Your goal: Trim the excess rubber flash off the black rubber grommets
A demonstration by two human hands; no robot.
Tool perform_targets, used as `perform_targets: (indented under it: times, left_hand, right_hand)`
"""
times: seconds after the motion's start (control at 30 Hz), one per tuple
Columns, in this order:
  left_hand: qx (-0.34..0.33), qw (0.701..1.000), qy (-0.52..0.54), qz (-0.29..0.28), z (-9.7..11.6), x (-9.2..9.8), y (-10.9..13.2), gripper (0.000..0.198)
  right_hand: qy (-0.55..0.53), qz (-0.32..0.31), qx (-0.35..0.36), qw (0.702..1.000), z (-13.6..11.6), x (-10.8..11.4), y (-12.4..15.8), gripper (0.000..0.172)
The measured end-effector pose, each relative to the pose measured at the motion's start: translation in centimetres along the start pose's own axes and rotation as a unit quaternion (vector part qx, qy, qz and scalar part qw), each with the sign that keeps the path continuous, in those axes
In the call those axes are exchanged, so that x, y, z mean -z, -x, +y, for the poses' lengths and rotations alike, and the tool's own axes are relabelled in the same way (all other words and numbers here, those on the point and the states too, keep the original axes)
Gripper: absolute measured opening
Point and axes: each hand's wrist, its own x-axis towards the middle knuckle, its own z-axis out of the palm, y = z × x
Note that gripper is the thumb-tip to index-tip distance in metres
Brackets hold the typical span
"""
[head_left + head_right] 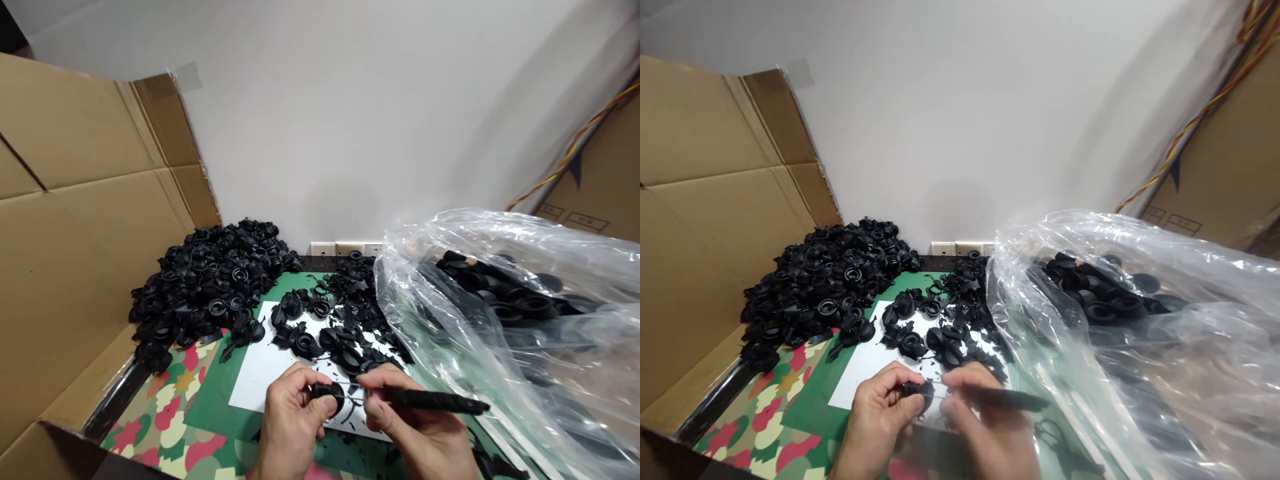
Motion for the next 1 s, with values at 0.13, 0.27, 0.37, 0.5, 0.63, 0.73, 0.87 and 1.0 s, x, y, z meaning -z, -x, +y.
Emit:
perform_targets:
  times: [0.13,0.27,0.37,0.5,0.63,0.73,0.87,1.0]
  left_hand:
    - [0.008,1.000,0.002,-0.002,0.0,-0.1,-0.1,0.008]
    - [-0.003,1.000,0.006,-0.002,0.1,-0.1,-0.6,0.007]
    - [-0.009,1.000,0.012,-0.005,0.2,-0.1,-0.8,0.006]
    - [-0.021,1.000,0.004,-0.008,0.2,0.0,-0.9,0.009]
    - [-0.029,0.999,-0.003,-0.012,0.1,0.1,-0.7,0.010]
    - [-0.031,0.999,-0.006,-0.010,0.1,0.1,-0.7,0.010]
    - [-0.037,0.999,-0.012,-0.005,0.3,0.1,-0.8,0.012]
    - [-0.042,0.999,-0.009,-0.008,0.4,0.1,-0.9,0.011]
  right_hand:
    - [0.031,-0.006,0.044,0.999,1.4,0.0,-0.5,0.015]
    - [0.042,0.003,0.034,0.999,2.1,0.0,-0.9,0.016]
    - [0.031,0.035,0.018,0.999,2.0,-0.4,-0.9,0.020]
    - [0.016,0.054,-0.005,0.998,1.7,-1.0,-0.7,0.027]
    - [0.005,0.060,-0.013,0.998,1.5,-1.2,-0.8,0.026]
    - [0.014,0.058,-0.015,0.998,1.3,-1.3,-0.8,0.022]
    - [0.010,0.050,-0.019,0.999,0.6,-1.5,-0.9,0.019]
    - [-0.007,0.032,-0.024,0.999,0.0,-1.8,-1.1,0.022]
